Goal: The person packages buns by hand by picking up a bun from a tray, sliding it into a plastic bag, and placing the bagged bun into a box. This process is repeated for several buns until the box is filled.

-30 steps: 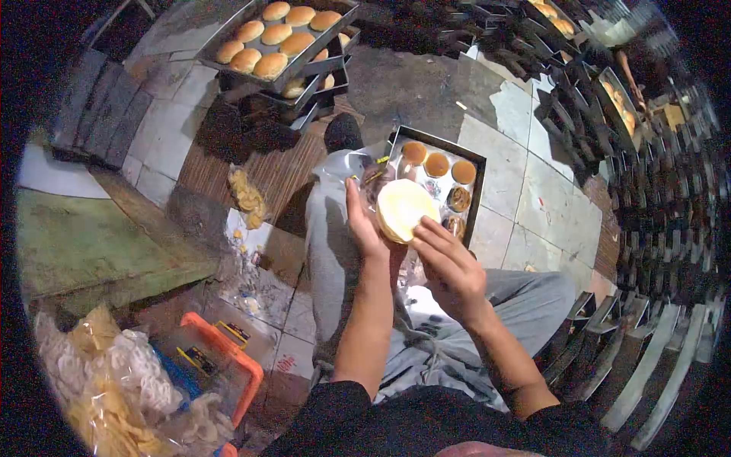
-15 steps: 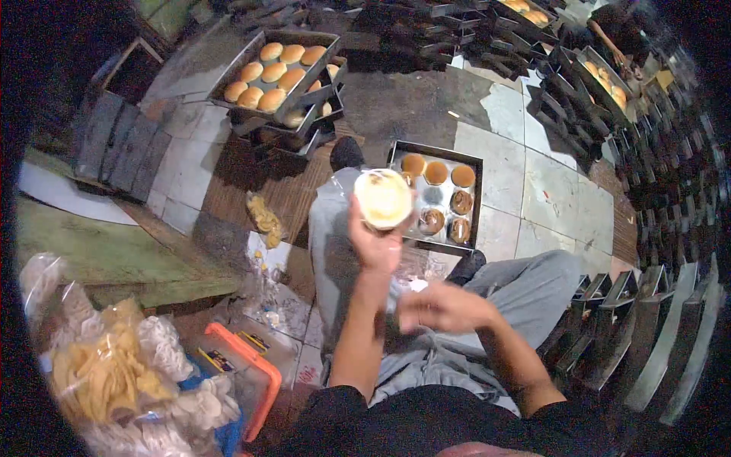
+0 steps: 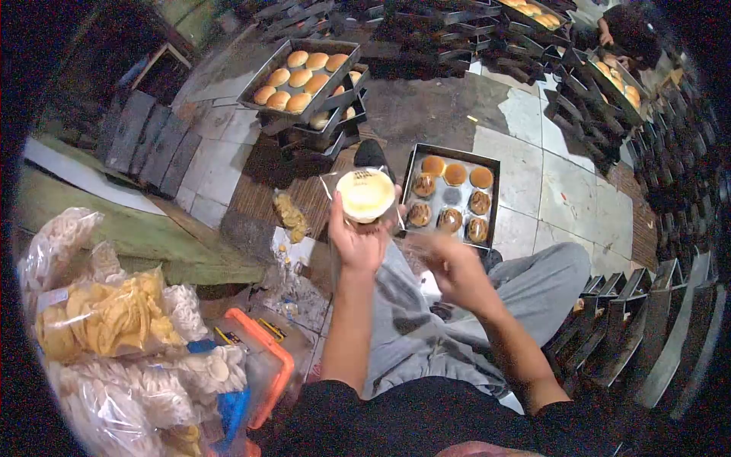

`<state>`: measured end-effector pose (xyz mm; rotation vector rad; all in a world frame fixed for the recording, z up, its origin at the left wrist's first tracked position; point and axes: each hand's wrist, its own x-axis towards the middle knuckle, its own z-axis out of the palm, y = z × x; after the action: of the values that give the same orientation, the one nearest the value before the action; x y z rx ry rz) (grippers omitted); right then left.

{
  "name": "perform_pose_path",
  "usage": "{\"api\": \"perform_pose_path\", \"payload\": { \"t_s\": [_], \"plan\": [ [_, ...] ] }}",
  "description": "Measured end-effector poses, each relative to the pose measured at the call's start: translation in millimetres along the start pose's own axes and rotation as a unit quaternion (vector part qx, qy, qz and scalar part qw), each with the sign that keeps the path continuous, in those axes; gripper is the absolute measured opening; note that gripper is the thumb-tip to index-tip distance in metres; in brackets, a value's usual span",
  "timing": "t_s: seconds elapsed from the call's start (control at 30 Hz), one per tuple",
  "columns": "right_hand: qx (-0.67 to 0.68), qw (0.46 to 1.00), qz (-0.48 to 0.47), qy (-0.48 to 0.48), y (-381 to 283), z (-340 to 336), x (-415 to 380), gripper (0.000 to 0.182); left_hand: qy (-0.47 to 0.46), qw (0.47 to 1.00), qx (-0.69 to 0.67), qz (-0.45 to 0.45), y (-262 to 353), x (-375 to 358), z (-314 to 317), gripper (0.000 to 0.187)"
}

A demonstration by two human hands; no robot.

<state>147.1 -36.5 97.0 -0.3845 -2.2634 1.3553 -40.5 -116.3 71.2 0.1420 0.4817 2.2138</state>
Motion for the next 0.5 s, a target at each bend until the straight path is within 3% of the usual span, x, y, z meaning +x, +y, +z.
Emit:
{"api": "perform_pose_path", "payload": {
  "t_s": [0.03,0.07,0.13,0.17,0.2,0.23,0.27,0.3,0.33,0.37,0.4,0.43,0.5],
  "plan": [
    [0.0,0.993,0.046,0.104,-15.2,-2.7,17.9,0.024,0.043,0.998,0.052,-0.003,-1.3,-16.4,12.9,0.066],
    [0.0,0.994,0.045,0.101,-7.2,-0.3,27.4,0.024,0.086,0.991,0.102,-0.005,-3.7,-32.2,20.9,0.069],
    [0.028,0.989,-0.098,0.107,20.8,14.4,36.2,0.018,0.082,0.97,0.198,-0.111,4.4,-66.1,-2.2,0.066],
    [0.029,0.989,-0.098,0.105,29.9,21.8,35.4,0.018,0.085,0.944,0.261,-0.184,22.3,-77.6,-25.6,0.06],
    [0.118,0.988,-0.021,0.099,38.4,29.1,35.1,0.014,0.087,0.944,0.26,-0.183,36.0,-79.1,-29.1,0.06],
    [0.204,0.973,0.056,0.091,40.5,33.5,38.2,0.011,0.119,0.824,0.517,-0.197,48.5,-78.0,-28.8,0.048],
    [0.201,0.973,0.056,0.095,41.7,38.4,40.2,0.01,0.143,0.638,0.731,-0.197,55.9,-76.6,-28.1,0.037],
    [0.201,0.974,0.06,0.092,43.4,43.8,43.5,0.01,0.146,0.639,0.728,-0.2,56.2,-73.6,-26.9,0.037],
    [0.173,0.979,0.039,0.096,44.1,48.8,49.5,0.011,0.085,0.635,0.767,0.033,53.3,-67.3,-19.5,0.028],
    [0.143,0.984,0.019,0.103,43.6,52.9,55.4,0.011,0.018,0.594,0.76,0.263,50.3,-62.3,-12.3,0.022],
    [0.114,0.988,-0.006,0.107,43.3,54.7,62.0,0.011,0.036,0.634,0.734,0.241,48.0,-58.8,-5.2,0.019],
    [0.109,0.988,0.0,0.109,37.5,53.1,67.8,0.011,0.033,0.639,0.732,0.235,49.7,-50.4,-11.2,0.019],
    [-0.012,0.994,-0.078,0.072,14.3,42.6,77.9,0.011,-0.048,0.612,0.719,0.326,54.6,-34.7,-29.6,0.014]
  ]
}}
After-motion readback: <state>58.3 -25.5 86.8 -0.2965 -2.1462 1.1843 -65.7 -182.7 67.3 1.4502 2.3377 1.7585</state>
